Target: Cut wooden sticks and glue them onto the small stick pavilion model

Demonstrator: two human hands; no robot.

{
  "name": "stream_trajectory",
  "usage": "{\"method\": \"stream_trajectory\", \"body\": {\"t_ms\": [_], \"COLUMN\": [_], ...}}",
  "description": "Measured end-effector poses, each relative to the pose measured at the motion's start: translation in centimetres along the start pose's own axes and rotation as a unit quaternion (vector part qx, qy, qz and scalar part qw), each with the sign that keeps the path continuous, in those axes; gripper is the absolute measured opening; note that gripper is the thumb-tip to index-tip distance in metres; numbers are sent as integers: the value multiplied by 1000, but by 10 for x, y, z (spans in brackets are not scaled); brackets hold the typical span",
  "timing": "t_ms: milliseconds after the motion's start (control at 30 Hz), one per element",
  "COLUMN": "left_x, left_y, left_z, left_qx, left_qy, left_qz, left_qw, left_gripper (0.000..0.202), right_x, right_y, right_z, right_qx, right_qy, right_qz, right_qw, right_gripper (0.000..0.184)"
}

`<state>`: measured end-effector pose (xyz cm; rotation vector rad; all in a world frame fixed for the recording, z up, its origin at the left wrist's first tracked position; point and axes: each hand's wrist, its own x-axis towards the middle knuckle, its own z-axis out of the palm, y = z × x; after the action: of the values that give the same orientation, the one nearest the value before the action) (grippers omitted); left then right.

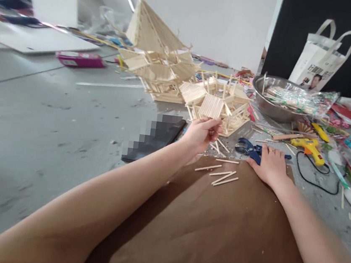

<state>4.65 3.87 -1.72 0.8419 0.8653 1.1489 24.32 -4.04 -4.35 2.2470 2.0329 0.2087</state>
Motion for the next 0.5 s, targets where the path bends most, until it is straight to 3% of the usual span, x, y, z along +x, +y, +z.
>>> {"method": "stream_trajectory", "body": {"t_ms": [167, 233, 333, 400, 500], "left_x": [-4, -6, -9, -10, -11], "left_y": [-1, -2, -5, -7, -11], "left_z": [-5, -7, -8, -7, -6], "left_qx": [9, 25, 52, 69, 107], "left_qy": [-34, -43, -46, -47, -55], "left_qz": [-7, -9, 10, 29, 58], "left_qw": [999, 999, 998, 996, 991], "left_gripper": [18, 20, 21, 20, 19], "right_x": [5, 7, 12, 14, 18], "right_y": [20, 43, 87, 115, 146], "right_z": [-22, -33, -36, -26, -1], "right_qx": [79, 92, 36, 9, 29], "right_qy": [54, 88, 116, 91, -11], "right_qz": [-12, 43, 182, 247, 292], "right_qw": [995, 991, 976, 965, 956], "right_gripper": [57, 47, 43, 47, 49]}}
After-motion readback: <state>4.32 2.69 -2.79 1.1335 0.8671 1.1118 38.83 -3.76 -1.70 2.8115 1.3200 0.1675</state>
